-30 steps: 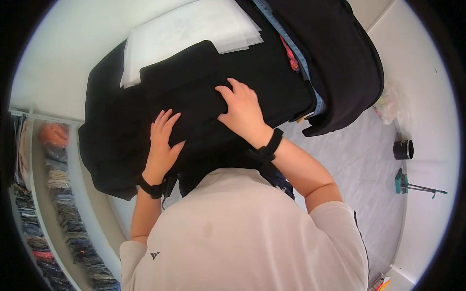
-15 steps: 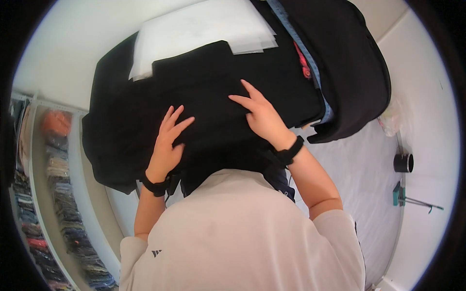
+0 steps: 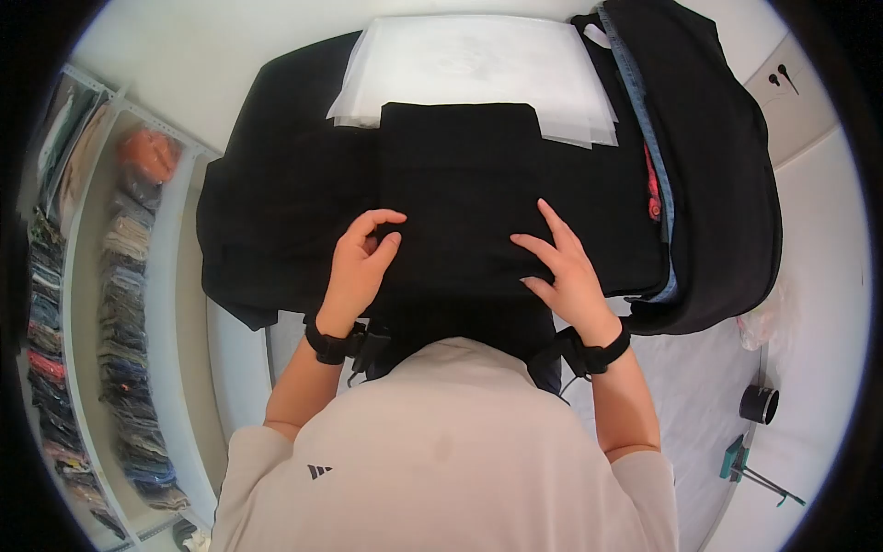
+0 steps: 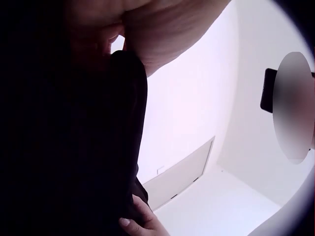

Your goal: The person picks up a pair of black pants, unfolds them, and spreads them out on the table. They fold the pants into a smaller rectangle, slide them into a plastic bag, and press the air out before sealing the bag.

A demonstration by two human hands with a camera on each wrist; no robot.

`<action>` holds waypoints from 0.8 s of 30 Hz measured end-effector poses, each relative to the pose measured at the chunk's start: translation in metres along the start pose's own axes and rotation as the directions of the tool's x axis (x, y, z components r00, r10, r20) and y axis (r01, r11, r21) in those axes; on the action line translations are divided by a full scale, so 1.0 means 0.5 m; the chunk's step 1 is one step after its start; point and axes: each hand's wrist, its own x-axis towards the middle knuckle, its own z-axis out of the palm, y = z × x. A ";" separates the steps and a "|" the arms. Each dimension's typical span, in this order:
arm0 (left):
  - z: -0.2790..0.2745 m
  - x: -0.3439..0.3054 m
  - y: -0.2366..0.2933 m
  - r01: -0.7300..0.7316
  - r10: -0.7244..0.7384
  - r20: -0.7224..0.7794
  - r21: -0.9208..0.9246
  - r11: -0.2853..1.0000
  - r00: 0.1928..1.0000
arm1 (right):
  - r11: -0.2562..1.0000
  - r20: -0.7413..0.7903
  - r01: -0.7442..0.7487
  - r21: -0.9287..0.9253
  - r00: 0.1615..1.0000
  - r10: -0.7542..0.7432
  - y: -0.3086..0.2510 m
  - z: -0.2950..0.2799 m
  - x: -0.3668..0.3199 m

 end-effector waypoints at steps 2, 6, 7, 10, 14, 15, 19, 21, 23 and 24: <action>0.006 0.000 -0.004 -0.119 0.122 -0.069 0.038 0.992 0.990 | 1.000 0.002 -0.012 0.010 1.000 0.012 0.010 0.004 0.000; 0.011 -0.020 -0.021 -0.138 0.182 -0.120 0.308 0.942 0.976 | 0.991 0.024 0.000 0.134 1.000 -0.003 0.005 -0.014 -0.002; 0.008 -0.019 -0.019 -0.137 0.185 -0.132 0.309 0.941 0.974 | 0.982 0.049 0.038 0.187 0.998 -0.048 0.005 -0.023 0.002; 0.002 -0.035 0.003 -0.506 0.637 -0.045 0.567 0.650 0.770 | 0.621 0.014 -0.232 0.748 0.942 0.335 0.025 -0.031 0.031; 0.041 -0.054 -0.009 -0.578 0.577 0.143 0.416 0.702 0.804 | 0.484 0.183 -0.524 0.702 0.788 0.587 0.043 -0.051 0.108; 0.047 -0.057 -0.015 -0.578 0.582 0.132 0.417 0.702 0.802 | 0.357 0.343 -0.558 0.750 0.788 0.511 0.080 -0.042 0.127; 0.053 -0.059 -0.030 -0.502 0.507 0.137 0.496 0.708 0.851 | 0.000 0.531 -0.557 0.830 0.791 0.303 -0.042 -0.091 0.174; 0.054 -0.061 -0.013 -0.440 0.448 0.079 0.404 0.802 0.890 | -0.035 0.513 -0.536 0.843 0.784 0.350 -0.043 -0.074 0.203; 0.058 -0.059 -0.004 -0.401 0.434 -0.014 0.357 0.844 0.901 | -0.155 0.472 -0.453 0.878 0.874 0.119 -0.114 -0.054 0.232; 0.057 -0.058 -0.001 -0.371 0.414 -0.092 0.302 0.878 0.905 | -0.148 0.463 -0.448 0.882 0.883 0.082 -0.156 -0.047 0.244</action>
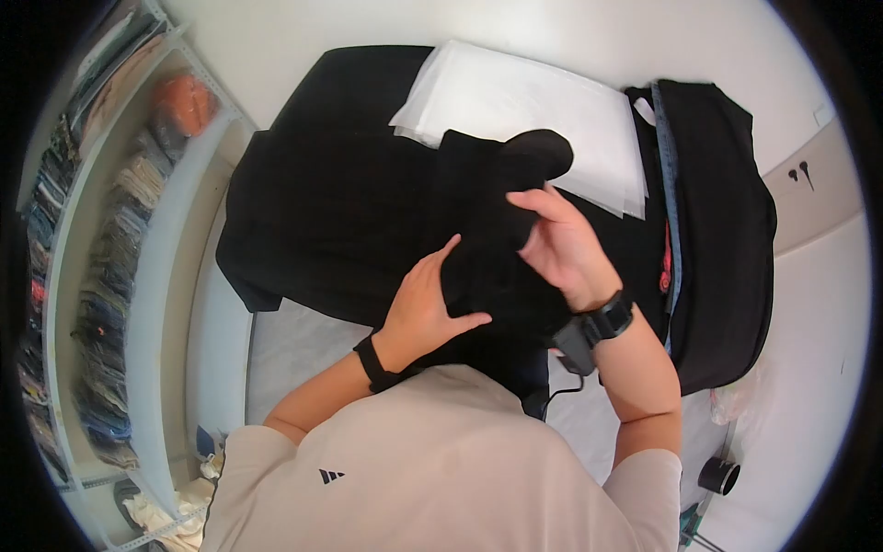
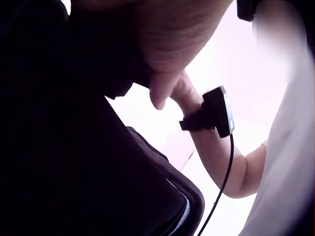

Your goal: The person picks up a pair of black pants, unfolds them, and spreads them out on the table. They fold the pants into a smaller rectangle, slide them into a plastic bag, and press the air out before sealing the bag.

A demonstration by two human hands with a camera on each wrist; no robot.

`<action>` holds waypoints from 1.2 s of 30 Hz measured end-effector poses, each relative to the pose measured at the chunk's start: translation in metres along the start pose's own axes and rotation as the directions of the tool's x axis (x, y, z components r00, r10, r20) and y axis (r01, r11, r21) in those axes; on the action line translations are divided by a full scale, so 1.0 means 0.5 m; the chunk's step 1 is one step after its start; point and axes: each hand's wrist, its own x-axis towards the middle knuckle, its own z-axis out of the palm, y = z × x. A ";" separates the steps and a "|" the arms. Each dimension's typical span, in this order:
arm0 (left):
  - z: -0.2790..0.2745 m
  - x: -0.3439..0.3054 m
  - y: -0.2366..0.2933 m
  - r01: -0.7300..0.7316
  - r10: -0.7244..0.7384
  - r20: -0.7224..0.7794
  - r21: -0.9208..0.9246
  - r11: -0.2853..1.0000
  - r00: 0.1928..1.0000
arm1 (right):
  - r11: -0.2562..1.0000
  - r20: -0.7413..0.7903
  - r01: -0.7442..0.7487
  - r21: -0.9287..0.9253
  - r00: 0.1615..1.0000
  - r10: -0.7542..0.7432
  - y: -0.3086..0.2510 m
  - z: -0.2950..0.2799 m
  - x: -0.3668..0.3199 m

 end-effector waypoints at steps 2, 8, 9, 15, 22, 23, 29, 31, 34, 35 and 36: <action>0.019 -0.006 -0.043 -0.002 0.001 -0.046 -0.023 1.000 0.999 | 0.998 0.034 0.032 -0.046 0.999 -0.030 0.024 0.068 0.038; -0.029 -0.010 -0.109 0.130 -0.565 -0.315 -0.781 0.611 0.762 | 0.968 0.267 -0.037 -0.248 0.958 0.105 0.096 0.205 0.204; -0.036 -0.010 -0.121 0.053 -0.718 -0.184 -0.954 0.294 0.671 | 0.944 0.263 -0.083 -0.320 0.949 0.173 0.097 0.215 0.215; -0.086 -0.031 -0.139 0.075 -0.635 0.110 -0.994 -0.082 0.765 | 0.635 0.100 0.214 -0.742 0.973 -0.210 0.063 0.096 0.297; -0.121 -0.002 -0.091 0.070 -0.697 0.152 -0.987 -0.145 0.701 | 0.207 0.119 0.194 -0.959 0.937 -0.329 0.010 0.026 0.380; -0.119 -0.004 -0.096 0.068 -0.697 0.151 -0.987 -0.145 0.701 | 0.142 0.139 0.189 -0.972 0.944 -0.299 0.017 0.026 0.397; -0.104 -0.025 -0.133 0.132 -0.702 0.207 -0.978 -0.161 0.682 | 0.223 0.134 0.157 -0.962 0.985 -0.112 0.044 0.040 0.428; -0.105 -0.024 -0.132 0.141 -0.692 0.207 -0.978 -0.152 0.692 | 0.191 0.114 0.152 -0.970 0.973 -0.199 0.027 0.036 0.460; -0.119 -0.015 -0.117 0.122 -0.652 0.243 -0.967 -0.225 0.718 | -0.034 0.149 0.146 -0.989 0.964 -0.220 0.036 0.047 0.451; -0.116 -0.017 -0.122 0.125 -0.656 0.248 -0.965 -0.228 0.713 | -0.107 0.122 0.103 -0.989 0.974 -0.190 0.044 0.047 0.448; -0.115 -0.021 -0.132 0.142 -0.613 0.262 -0.961 -0.239 0.745 | -0.104 0.117 0.098 -0.990 0.976 -0.184 0.051 0.047 0.447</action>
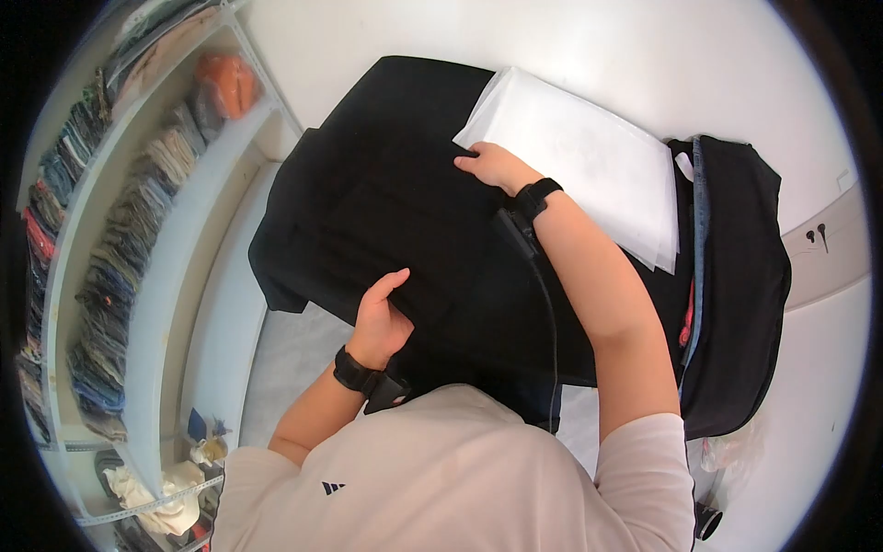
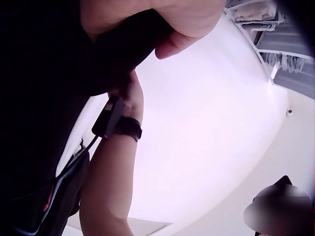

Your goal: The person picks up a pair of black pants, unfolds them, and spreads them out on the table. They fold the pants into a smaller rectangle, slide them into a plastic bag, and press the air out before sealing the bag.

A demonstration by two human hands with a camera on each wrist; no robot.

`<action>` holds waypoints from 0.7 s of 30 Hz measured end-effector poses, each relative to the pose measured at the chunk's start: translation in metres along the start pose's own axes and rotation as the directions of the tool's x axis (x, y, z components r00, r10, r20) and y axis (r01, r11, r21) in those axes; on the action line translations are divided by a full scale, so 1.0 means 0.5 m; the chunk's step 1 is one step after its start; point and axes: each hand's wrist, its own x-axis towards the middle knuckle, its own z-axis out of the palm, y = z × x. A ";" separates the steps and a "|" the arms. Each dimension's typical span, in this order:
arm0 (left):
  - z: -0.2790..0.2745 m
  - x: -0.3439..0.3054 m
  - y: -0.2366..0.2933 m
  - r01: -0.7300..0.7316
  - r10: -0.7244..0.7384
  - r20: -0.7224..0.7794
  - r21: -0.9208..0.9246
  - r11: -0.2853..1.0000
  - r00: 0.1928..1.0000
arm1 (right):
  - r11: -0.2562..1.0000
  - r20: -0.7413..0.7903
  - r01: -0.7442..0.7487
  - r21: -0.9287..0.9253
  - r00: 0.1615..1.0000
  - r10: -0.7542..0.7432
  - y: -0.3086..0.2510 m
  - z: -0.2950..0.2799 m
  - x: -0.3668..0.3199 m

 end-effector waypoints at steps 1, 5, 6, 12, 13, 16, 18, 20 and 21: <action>-0.009 0.003 0.003 0.017 -0.017 0.052 0.003 1.000 0.998 | 0.996 -0.086 -0.062 -0.064 0.995 0.056 -0.012 0.001 -0.004; 0.009 -0.009 0.016 0.027 -0.026 0.038 -0.045 0.999 0.999 | 0.933 -0.133 0.329 -0.147 0.928 -0.349 -0.067 -0.008 -0.111; 0.015 -0.009 0.017 0.028 -0.024 0.066 -0.060 0.998 0.998 | 0.884 -0.107 0.433 -0.174 0.884 -0.454 -0.073 0.002 -0.158; 0.050 -0.001 -0.005 0.132 -0.110 0.123 -0.187 0.973 0.986 | 0.954 0.144 0.299 0.040 0.943 -0.301 -0.079 0.023 -0.324; 0.045 0.000 -0.012 0.141 -0.115 0.129 -0.213 0.967 0.985 | 0.954 0.122 0.286 0.089 0.947 -0.296 -0.073 0.024 -0.332; 0.010 0.006 -0.024 0.183 -0.146 0.190 -0.189 0.965 0.971 | 0.955 0.201 0.262 0.137 0.937 -0.286 -0.054 0.033 -0.346; 0.005 0.003 -0.023 0.174 -0.141 0.204 -0.152 0.973 0.969 | 0.948 0.207 0.285 0.140 0.928 -0.310 -0.045 0.043 -0.352; 0.008 -0.009 -0.011 0.080 -0.070 0.169 -0.050 0.996 0.983 | 0.943 0.212 0.310 0.121 0.920 -0.330 -0.043 0.049 -0.358; 0.009 -0.013 -0.005 0.081 -0.072 0.173 -0.046 0.996 0.982 | 0.943 0.205 0.311 0.121 0.921 -0.330 -0.041 0.049 -0.361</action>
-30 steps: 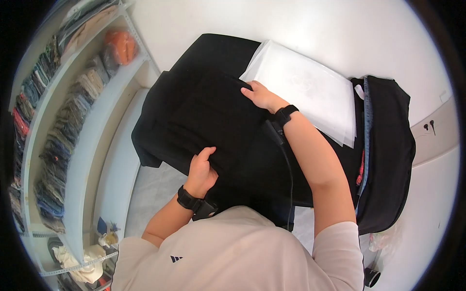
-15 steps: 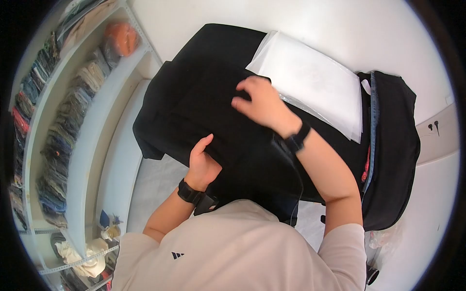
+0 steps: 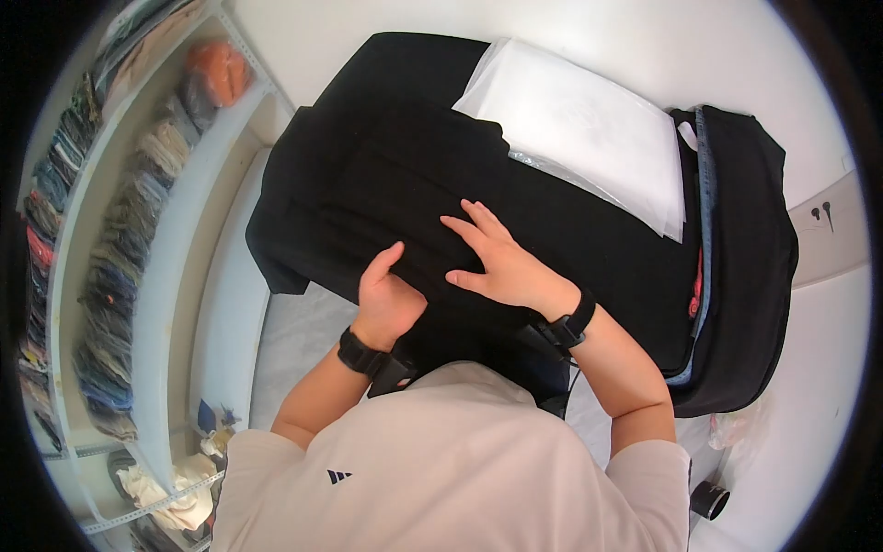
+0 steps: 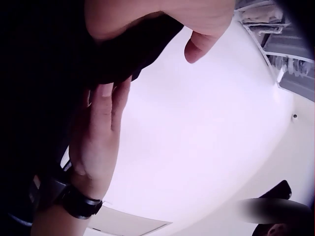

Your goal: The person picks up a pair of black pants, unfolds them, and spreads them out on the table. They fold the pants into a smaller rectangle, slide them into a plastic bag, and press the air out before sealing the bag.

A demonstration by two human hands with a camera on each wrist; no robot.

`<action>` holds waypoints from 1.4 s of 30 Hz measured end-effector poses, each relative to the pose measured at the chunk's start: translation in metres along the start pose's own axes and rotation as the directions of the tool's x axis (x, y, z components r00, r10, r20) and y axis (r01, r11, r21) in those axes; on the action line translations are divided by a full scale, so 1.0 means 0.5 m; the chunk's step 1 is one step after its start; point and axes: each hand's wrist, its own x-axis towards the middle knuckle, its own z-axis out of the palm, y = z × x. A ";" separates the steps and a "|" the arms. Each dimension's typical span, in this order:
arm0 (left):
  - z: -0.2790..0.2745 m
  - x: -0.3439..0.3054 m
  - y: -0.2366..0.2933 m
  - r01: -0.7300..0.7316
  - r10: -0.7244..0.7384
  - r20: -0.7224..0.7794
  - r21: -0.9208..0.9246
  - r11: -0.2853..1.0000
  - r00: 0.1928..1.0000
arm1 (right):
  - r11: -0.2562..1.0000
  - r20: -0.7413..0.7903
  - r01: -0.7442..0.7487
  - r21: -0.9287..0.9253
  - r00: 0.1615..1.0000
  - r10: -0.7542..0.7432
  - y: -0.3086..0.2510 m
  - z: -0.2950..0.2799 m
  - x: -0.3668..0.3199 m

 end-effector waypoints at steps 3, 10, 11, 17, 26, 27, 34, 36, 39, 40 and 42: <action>0.015 -0.012 0.030 -0.202 0.203 -0.103 0.023 0.979 0.974 | 0.999 -0.036 0.023 0.023 0.999 -0.022 -0.001 -0.006 -0.015; 0.007 0.052 0.074 -0.289 0.288 -0.294 0.043 0.956 0.911 | 0.821 -0.217 -0.112 0.560 0.936 0.276 0.004 -0.047 -0.097; 0.013 0.060 0.073 -0.282 0.321 -0.373 0.157 0.946 0.871 | 0.782 -0.239 -0.108 0.614 0.918 0.315 0.009 -0.051 -0.110; 0.129 0.072 0.029 -0.381 0.605 -0.171 0.637 0.670 0.778 | 0.520 -0.292 -0.019 0.854 0.809 0.510 0.073 -0.072 -0.176; 0.201 0.077 -0.137 -0.555 0.033 0.564 0.820 -0.137 0.825 | 0.036 -0.194 0.211 0.977 0.800 0.568 0.203 -0.076 -0.264; 0.192 0.076 -0.160 -0.571 -0.044 0.572 0.806 -0.154 0.819 | -0.066 -0.201 0.262 0.963 0.857 0.474 0.229 -0.071 -0.282; 0.121 0.062 -0.269 -0.688 -0.357 0.606 0.494 -0.531 0.711 | 0.031 -0.270 0.371 0.928 0.614 0.742 0.213 -0.068 -0.300; 0.144 0.055 -0.234 -0.736 -0.465 0.577 0.449 -0.507 0.672 | 0.297 -0.294 0.101 0.950 0.613 0.733 0.166 -0.079 -0.285; 0.166 0.054 -0.175 -0.831 -0.456 0.696 0.492 -0.261 0.555 | 0.259 -0.260 0.097 0.961 0.633 0.729 0.181 -0.087 -0.287; 0.164 0.058 -0.151 -0.795 -0.341 0.719 0.566 -0.218 0.606 | 0.269 -0.266 0.098 0.958 0.653 0.709 0.186 -0.088 -0.288; 0.145 0.055 -0.107 -0.600 -0.024 0.638 0.709 -0.370 0.770 | 0.427 -0.409 0.101 0.899 0.544 0.733 0.196 -0.086 -0.293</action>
